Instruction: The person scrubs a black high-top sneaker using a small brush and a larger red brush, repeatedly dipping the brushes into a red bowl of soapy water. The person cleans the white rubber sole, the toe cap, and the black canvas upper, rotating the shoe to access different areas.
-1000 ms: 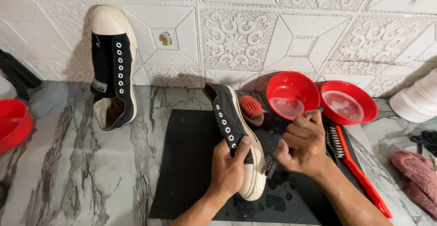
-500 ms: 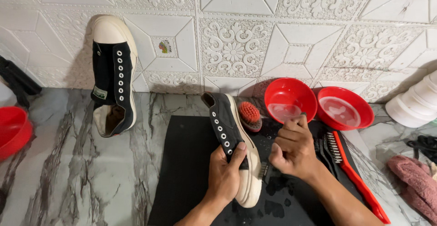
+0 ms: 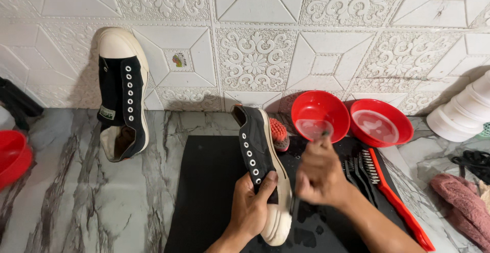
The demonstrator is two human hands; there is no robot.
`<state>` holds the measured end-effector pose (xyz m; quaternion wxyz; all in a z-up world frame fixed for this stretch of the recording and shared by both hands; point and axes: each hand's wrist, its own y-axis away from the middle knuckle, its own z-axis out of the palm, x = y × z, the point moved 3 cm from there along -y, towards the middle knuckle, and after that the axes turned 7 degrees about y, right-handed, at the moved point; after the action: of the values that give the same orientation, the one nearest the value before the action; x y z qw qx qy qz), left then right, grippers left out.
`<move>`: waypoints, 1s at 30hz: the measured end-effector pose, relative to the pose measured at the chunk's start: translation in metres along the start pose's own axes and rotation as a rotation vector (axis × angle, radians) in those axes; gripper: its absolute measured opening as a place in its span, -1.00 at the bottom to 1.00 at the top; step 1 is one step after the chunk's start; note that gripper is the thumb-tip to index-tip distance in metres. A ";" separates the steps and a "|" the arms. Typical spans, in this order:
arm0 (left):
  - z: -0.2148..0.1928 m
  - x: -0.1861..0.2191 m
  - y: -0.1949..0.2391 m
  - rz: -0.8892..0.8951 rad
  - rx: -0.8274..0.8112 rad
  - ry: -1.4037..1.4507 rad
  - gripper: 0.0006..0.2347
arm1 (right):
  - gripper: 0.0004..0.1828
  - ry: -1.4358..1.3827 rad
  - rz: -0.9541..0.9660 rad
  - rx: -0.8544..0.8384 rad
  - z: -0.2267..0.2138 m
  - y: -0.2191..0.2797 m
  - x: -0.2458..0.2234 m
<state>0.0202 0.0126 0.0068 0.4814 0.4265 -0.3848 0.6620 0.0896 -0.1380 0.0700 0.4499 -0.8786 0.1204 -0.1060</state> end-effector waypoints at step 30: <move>0.003 0.000 0.002 0.056 -0.061 -0.204 -0.69 | -0.54 0.002 -0.108 -0.062 -0.019 -0.017 -0.027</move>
<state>0.0189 0.0093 0.0079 0.4338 0.4658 -0.4635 0.6164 0.0606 -0.1343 0.0926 0.4159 -0.8972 0.0766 -0.1270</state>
